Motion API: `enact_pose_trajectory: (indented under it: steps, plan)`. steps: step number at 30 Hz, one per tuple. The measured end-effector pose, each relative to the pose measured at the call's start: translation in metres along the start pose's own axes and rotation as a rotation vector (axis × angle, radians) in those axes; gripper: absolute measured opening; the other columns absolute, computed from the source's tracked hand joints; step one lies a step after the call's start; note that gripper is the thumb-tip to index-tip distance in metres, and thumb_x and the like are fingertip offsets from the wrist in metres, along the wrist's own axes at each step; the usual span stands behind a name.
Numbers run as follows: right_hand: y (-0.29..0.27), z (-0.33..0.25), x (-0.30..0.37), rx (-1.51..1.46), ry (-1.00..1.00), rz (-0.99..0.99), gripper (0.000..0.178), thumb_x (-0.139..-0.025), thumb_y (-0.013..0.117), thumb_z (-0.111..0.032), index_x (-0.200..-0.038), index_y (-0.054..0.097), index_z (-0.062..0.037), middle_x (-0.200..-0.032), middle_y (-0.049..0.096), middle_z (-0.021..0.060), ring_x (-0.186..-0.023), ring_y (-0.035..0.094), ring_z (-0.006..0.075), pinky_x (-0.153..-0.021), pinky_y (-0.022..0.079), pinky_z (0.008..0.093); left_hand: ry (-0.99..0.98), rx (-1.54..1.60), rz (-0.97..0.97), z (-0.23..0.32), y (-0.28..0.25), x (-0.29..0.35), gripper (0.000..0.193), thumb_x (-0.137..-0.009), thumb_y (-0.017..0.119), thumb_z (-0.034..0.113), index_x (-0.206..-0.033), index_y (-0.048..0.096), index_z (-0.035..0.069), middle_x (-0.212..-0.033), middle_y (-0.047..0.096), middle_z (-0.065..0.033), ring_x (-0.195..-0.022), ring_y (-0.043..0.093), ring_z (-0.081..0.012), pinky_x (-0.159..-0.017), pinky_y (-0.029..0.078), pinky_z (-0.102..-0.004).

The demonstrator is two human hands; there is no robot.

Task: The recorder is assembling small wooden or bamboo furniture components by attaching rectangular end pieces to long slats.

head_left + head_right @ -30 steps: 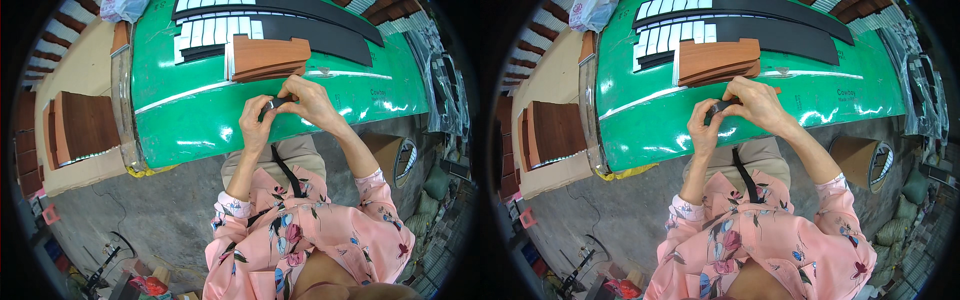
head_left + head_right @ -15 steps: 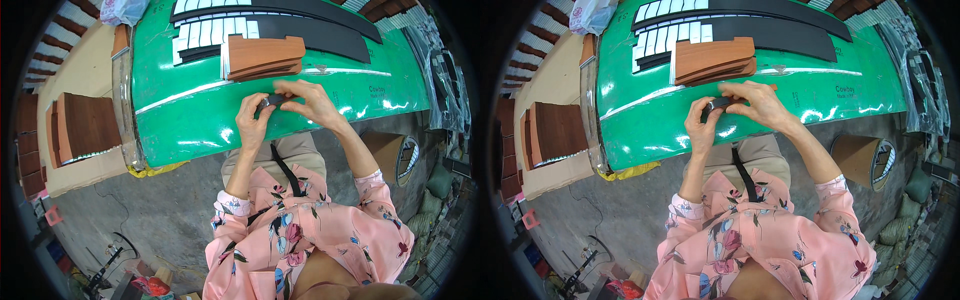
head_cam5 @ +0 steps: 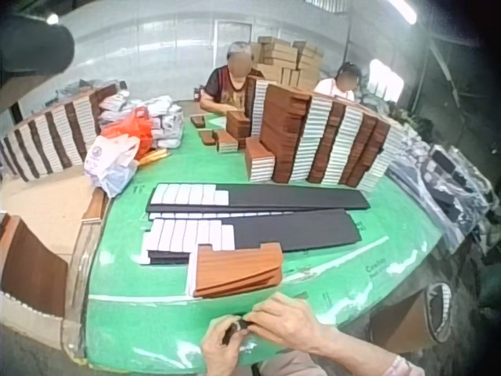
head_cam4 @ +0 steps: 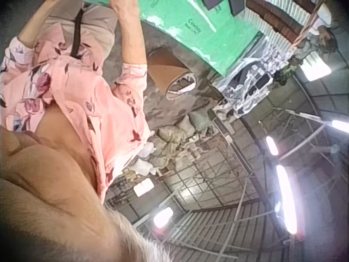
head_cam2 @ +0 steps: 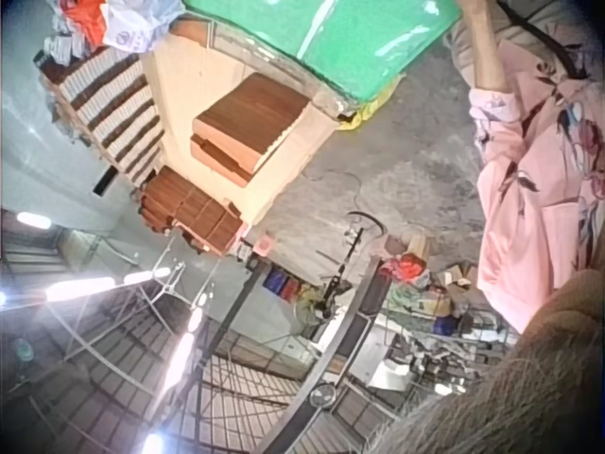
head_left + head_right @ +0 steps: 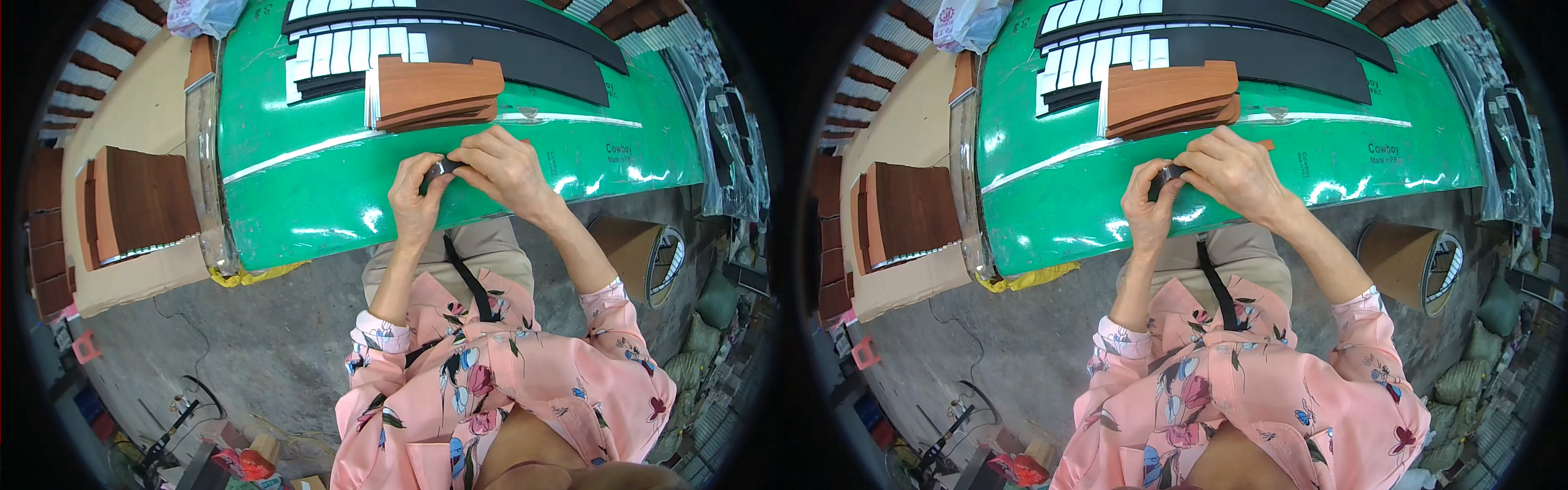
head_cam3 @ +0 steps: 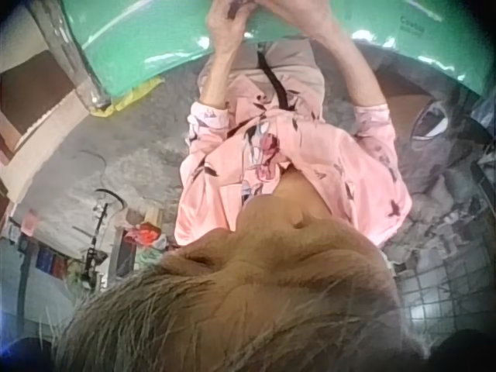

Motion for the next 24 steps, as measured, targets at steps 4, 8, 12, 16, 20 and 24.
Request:
enact_pose_trajectory:
  steps: [4,8,12,16,20,24]
  plan:
    - [-0.005,-0.005,0.002,0.060,-0.046,0.069,0.023,-0.065,0.073,-0.009,-0.086,0.065,-0.0057,-0.083,0.061,0.0041,-0.077,0.057,0.0200,-0.059,0.047,0.0297,0.008,0.007,0.001,-0.002,0.000,0.000,0.028,-0.073,0.072,0.003,-0.099,0.061,0.003,-0.094,0.062,-0.0092,-0.083,0.058,-0.0177,-0.072,0.047,-0.0269]
    - [-0.010,0.004,0.002,-0.006,0.015,0.047,0.021,-0.068,0.072,-0.010,-0.087,0.066,-0.0054,-0.083,0.061,0.0043,-0.077,0.057,0.0196,-0.059,0.046,0.0300,-0.022,0.008,-0.003,-0.002,-0.001,0.000,0.028,-0.072,0.072,0.003,-0.098,0.062,0.004,-0.094,0.062,-0.0087,-0.082,0.059,-0.0188,-0.069,0.048,-0.0272]
    - [-0.004,0.008,0.000,-0.084,0.058,-0.013,0.020,-0.069,0.071,-0.011,-0.088,0.066,-0.0047,-0.083,0.061,0.0047,-0.078,0.057,0.0203,-0.063,0.046,0.0314,-0.028,0.015,-0.012,-0.001,-0.002,0.001,0.027,-0.073,0.072,0.002,-0.098,0.062,0.003,-0.095,0.062,-0.0087,-0.083,0.058,-0.0178,-0.072,0.047,-0.0266]
    - [-0.001,0.010,0.001,-0.143,0.078,-0.016,0.020,-0.069,0.071,-0.011,-0.088,0.067,-0.0044,-0.084,0.062,0.0053,-0.078,0.057,0.0216,-0.067,0.046,0.0330,0.005,0.000,0.012,0.000,-0.001,0.001,0.028,-0.070,0.072,0.003,-0.096,0.063,0.004,-0.092,0.062,-0.0084,-0.080,0.059,-0.0196,-0.066,0.048,-0.0279]
    - [0.000,0.011,0.001,-0.156,0.092,-0.024,0.019,-0.070,0.070,-0.012,-0.088,0.068,-0.0050,-0.084,0.062,0.0050,-0.079,0.057,0.0217,-0.067,0.046,0.0331,-0.018,0.014,-0.014,-0.001,-0.001,0.002,0.026,-0.074,0.071,0.003,-0.098,0.062,0.003,-0.096,0.062,-0.0090,-0.084,0.059,-0.0182,-0.072,0.047,-0.0269]
    - [0.002,0.011,0.001,-0.161,0.089,-0.033,0.019,-0.070,0.071,-0.013,-0.088,0.068,-0.0055,-0.083,0.062,0.0043,-0.078,0.056,0.0214,-0.067,0.046,0.0329,-0.011,0.016,-0.010,-0.001,-0.001,0.001,0.027,-0.073,0.071,0.003,-0.098,0.062,0.003,-0.095,0.062,-0.0092,-0.084,0.059,-0.0183,-0.072,0.047,-0.0269]
Point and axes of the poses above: each hand's wrist, its own x-axis away from the middle knuckle, its own y-axis out of the palm, z = x × y, the point moved 7 cm from there along -x, towards the middle knuckle
